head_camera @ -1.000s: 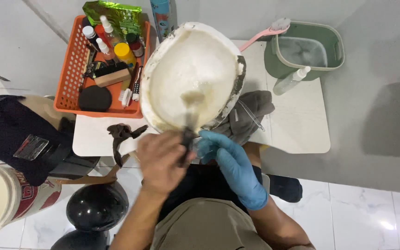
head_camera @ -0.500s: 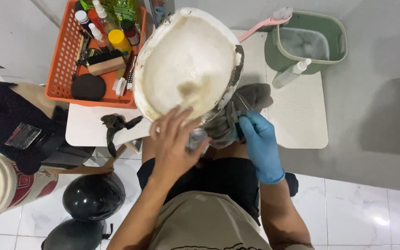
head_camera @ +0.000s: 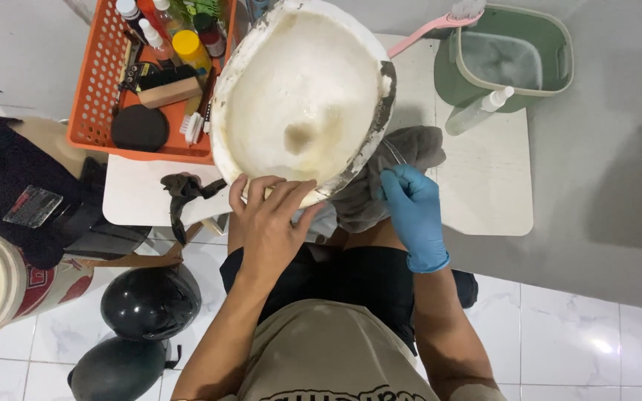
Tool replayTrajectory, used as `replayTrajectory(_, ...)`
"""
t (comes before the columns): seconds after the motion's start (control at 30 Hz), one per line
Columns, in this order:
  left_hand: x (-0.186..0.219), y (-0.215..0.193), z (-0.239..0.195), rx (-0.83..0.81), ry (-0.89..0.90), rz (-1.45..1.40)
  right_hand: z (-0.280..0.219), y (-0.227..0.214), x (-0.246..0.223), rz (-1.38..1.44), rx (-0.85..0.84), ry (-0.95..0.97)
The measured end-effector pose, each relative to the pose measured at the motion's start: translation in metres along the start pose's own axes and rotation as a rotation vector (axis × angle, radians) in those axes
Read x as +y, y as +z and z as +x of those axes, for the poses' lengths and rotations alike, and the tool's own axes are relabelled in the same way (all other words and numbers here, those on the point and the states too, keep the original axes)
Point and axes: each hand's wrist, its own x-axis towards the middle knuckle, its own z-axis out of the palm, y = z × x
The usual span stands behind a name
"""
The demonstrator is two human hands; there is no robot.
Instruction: Cleaning and wiping the interior and rim of a motorcycle helmet using a cloth and cleaning solution.
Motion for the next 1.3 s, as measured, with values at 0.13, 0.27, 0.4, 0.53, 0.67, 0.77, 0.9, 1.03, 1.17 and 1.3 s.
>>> replayTrajectory(0.13,0.008,-0.006,0.008,0.013,0.002,-0.008,-0.001,0.006,0.003,-0.036,-0.010,-0.015)
replayTrajectory(0.27,0.016,-0.014,0.015,0.005,-0.016,-0.068,-0.006,0.009,0.002,-0.035,-0.020,-0.010)
replayTrajectory(0.4,0.012,-0.009,0.012,0.011,0.010,-0.048,-0.002,0.009,0.010,-0.050,0.006,-0.033)
replayTrajectory(0.53,0.023,-0.023,0.022,0.003,-0.002,-0.067,-0.005,0.012,0.005,-0.064,-0.014,-0.058)
replayTrajectory(0.67,0.028,-0.027,0.026,-0.001,-0.011,-0.085,-0.013,0.015,-0.015,-0.088,0.029,-0.102)
replayTrajectory(0.77,0.028,-0.027,0.027,-0.011,-0.014,-0.076,-0.014,0.015,-0.015,-0.112,0.036,-0.114)
replayTrajectory(0.9,0.026,-0.024,0.024,-0.006,0.012,-0.081,-0.015,0.015,-0.027,-0.145,0.069,-0.230)
replayTrajectory(1.03,0.027,-0.027,0.025,-0.011,0.000,-0.117,-0.014,0.010,-0.022,-0.205,0.001,-0.280)
replayTrajectory(1.17,0.027,-0.025,0.024,-0.007,0.012,-0.090,-0.011,0.010,-0.030,-0.279,0.037,-0.344)
replayTrajectory(1.3,0.018,-0.015,0.017,-0.005,0.028,-0.064,-0.005,0.007,-0.030,-0.298,-0.021,-0.317)
